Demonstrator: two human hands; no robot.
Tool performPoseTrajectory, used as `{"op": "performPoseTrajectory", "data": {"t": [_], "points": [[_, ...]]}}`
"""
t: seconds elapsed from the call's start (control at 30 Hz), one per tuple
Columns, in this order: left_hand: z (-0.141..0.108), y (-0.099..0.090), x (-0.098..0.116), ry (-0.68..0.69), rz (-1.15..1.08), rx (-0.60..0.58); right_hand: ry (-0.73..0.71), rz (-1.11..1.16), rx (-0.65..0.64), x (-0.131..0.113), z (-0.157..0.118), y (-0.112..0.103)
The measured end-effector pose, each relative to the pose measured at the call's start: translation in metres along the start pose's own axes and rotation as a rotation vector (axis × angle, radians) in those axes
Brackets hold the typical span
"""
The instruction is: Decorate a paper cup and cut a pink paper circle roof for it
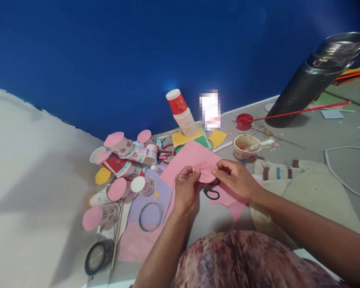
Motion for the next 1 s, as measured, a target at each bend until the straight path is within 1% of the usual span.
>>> {"op": "performPoseTrajectory", "data": {"t": [0.13, 0.3, 0.5, 0.63, 0.73, 0.8, 0.93, 1.0], "points": [[-0.003, -0.002, 0.004, 0.078, 0.174, 0.034, -0.015, 0.002, 0.04, 0.0, 0.001, -0.003], [-0.005, -0.004, 0.011, 0.184, 0.413, 0.042, -0.034, 0.017, 0.052, 0.001, 0.0, -0.003], [-0.004, -0.009, 0.013, 0.261, 0.451, 0.098, -0.043, 0.004, 0.086, 0.003, 0.001, -0.003], [-0.007, -0.007, 0.016, 0.363, 0.532, 0.136, -0.048, -0.003, 0.089, 0.002, 0.001, -0.003], [-0.008, -0.006, 0.016, 0.397, 0.582, 0.165, -0.055, -0.007, 0.087, 0.001, 0.001, -0.003], [-0.007, -0.007, 0.016, 0.4, 0.583, 0.157, -0.062, -0.009, 0.083, 0.001, 0.001, -0.003], [-0.005, -0.008, 0.016, 0.402, 0.595, 0.087, -0.077, -0.016, 0.073, 0.0, 0.001, -0.004], [-0.005, -0.009, 0.016, 0.409, 0.608, 0.07, -0.087, -0.024, 0.069, 0.001, 0.001, -0.004]]}}
Point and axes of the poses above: each hand's wrist, its own z-axis towards the middle knuckle, its own y-axis out of the palm, x = y × z, the point moved 3 cm from there along z, towards the middle knuckle, and after that the axes turned 9 degrees about z, right-handed, at the moved point
